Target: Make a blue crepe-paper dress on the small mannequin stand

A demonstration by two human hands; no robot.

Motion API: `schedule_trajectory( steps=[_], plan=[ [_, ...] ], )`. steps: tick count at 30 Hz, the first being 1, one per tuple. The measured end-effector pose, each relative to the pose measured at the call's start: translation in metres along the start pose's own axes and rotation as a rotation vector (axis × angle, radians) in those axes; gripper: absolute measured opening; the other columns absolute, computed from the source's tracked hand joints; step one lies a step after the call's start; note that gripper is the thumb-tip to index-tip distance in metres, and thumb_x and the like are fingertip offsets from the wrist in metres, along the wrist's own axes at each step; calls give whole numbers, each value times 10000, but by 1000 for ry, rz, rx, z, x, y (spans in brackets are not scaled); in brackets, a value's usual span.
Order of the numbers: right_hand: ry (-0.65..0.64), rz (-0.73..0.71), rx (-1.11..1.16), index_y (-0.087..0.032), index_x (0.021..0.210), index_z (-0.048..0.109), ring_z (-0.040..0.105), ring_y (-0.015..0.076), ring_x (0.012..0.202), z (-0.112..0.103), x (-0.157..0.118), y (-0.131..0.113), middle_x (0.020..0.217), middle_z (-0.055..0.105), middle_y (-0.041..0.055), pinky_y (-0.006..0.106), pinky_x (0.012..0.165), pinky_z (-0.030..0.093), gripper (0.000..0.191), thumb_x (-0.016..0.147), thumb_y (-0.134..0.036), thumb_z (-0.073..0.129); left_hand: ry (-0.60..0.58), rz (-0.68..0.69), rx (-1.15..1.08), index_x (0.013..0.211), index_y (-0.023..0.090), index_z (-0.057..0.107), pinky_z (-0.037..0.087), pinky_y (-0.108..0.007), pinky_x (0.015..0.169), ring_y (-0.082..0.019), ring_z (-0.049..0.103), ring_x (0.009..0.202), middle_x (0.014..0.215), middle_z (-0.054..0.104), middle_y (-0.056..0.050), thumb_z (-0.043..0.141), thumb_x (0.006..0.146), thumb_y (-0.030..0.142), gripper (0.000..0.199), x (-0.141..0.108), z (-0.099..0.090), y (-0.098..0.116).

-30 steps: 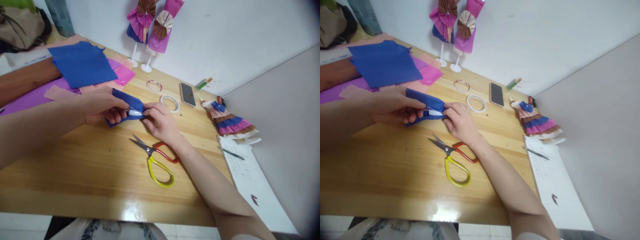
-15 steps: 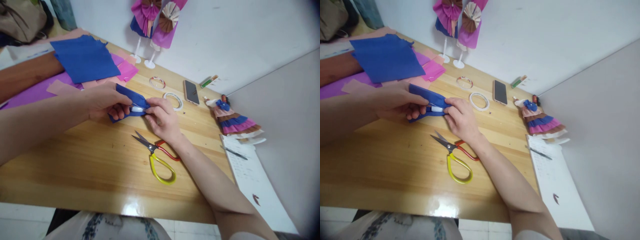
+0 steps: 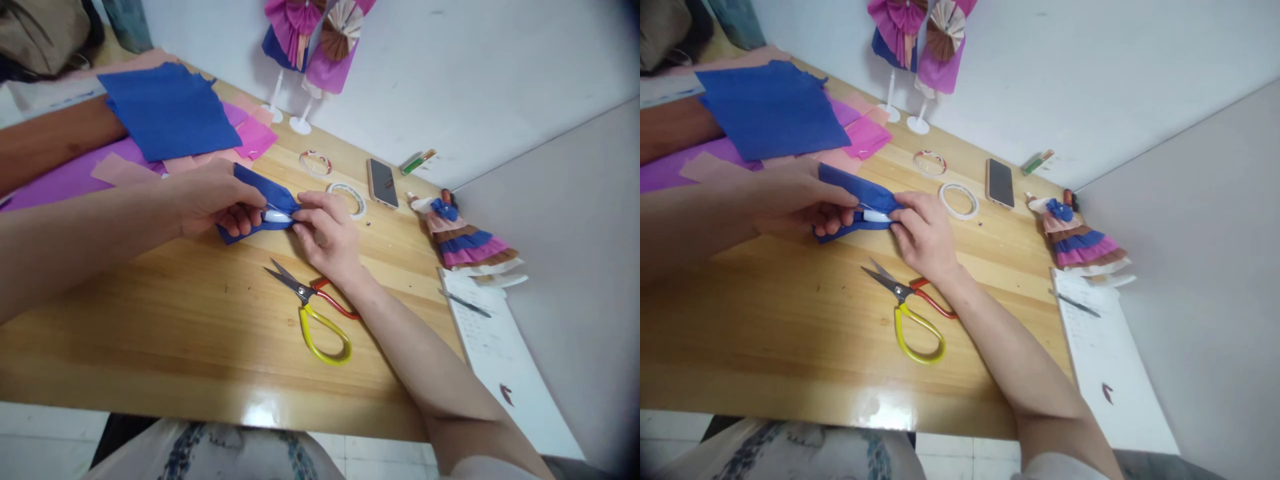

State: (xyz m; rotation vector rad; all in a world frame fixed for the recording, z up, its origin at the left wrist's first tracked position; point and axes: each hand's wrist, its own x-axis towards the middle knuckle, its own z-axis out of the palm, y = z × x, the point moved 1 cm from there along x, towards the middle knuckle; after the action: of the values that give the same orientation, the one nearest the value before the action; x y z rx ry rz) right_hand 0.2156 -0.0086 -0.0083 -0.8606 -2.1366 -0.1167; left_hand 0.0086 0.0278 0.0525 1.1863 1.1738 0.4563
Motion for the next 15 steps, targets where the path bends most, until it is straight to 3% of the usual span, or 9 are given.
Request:
schedule_trajectory(
  steps=[15],
  plan=[
    [26,2,-18,-222,983,654,645,251,1035,0,-3,1,1094,683,118,467,884,528,158,924,-146,530,7,-2,33,603,116,581,346,-185,413,-66,513,410,506,585,-3,586,825,126,222,2,-2,-4]
  ],
)
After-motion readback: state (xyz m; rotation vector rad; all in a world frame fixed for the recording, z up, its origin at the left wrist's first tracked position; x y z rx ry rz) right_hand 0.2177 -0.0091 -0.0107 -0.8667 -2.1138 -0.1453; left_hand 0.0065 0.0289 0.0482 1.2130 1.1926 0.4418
